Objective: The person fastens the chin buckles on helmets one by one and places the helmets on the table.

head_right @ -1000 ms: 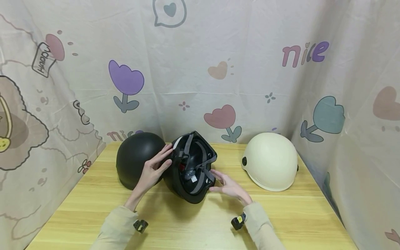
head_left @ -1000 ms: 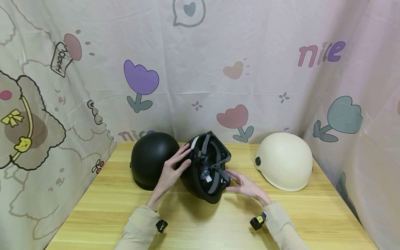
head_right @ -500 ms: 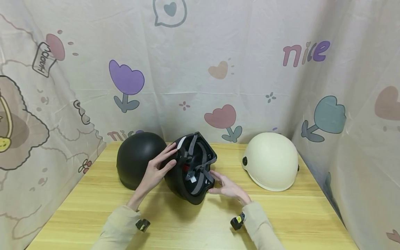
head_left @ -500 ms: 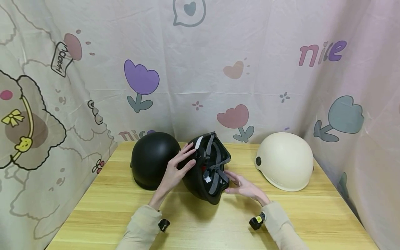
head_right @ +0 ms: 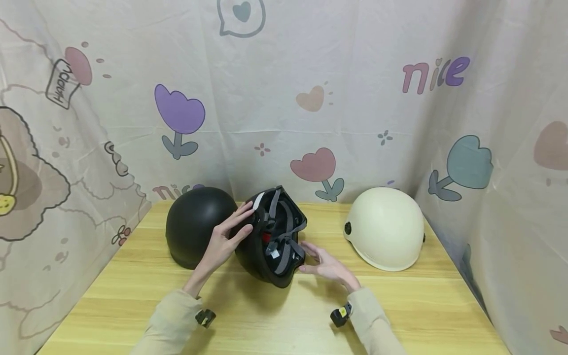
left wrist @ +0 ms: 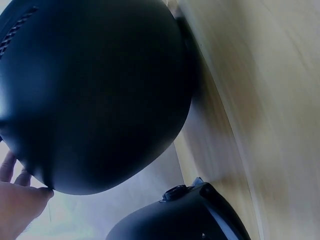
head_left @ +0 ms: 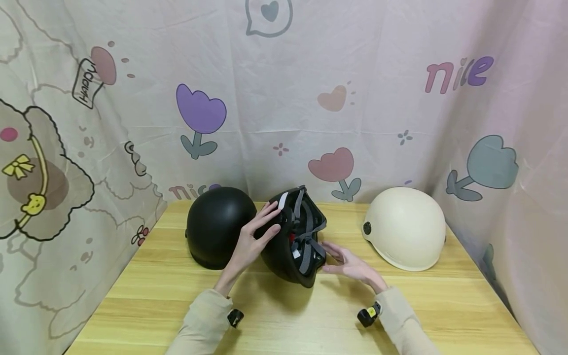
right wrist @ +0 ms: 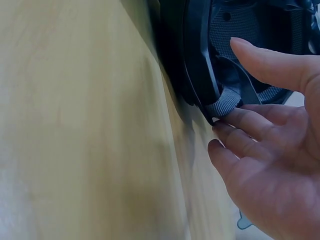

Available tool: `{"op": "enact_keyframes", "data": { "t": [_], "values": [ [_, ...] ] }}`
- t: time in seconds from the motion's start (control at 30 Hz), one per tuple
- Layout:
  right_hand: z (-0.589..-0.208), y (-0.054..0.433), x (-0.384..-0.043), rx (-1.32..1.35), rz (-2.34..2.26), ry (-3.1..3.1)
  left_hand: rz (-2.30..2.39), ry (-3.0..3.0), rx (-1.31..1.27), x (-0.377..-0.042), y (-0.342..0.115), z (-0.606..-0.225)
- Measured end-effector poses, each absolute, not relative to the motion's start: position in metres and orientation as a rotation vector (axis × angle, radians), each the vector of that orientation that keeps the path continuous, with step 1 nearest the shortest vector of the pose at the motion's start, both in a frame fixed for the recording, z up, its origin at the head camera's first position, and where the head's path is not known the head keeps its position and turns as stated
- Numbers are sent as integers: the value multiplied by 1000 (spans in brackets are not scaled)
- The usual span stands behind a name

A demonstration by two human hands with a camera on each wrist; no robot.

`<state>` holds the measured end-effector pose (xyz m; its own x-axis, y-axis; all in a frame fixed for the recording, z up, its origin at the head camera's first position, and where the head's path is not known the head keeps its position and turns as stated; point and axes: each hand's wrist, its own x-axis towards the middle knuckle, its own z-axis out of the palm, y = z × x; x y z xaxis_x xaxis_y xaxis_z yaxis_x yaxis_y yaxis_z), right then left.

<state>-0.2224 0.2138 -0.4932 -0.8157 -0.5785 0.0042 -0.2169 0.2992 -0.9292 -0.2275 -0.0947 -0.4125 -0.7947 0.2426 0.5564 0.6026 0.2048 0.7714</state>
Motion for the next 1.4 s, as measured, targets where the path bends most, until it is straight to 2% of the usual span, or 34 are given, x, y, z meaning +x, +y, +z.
{"op": "enact_keyframes", "data": {
  "t": [0.7,1.4],
  "values": [
    [-485,214,-225,-744,-1623,2431,-1582,-2204,-800,-233,-93,-414],
    [-419,168,-220,-987,-1699,2550,-1618,-2195,-786,-232,-92,-413]
  ]
}}
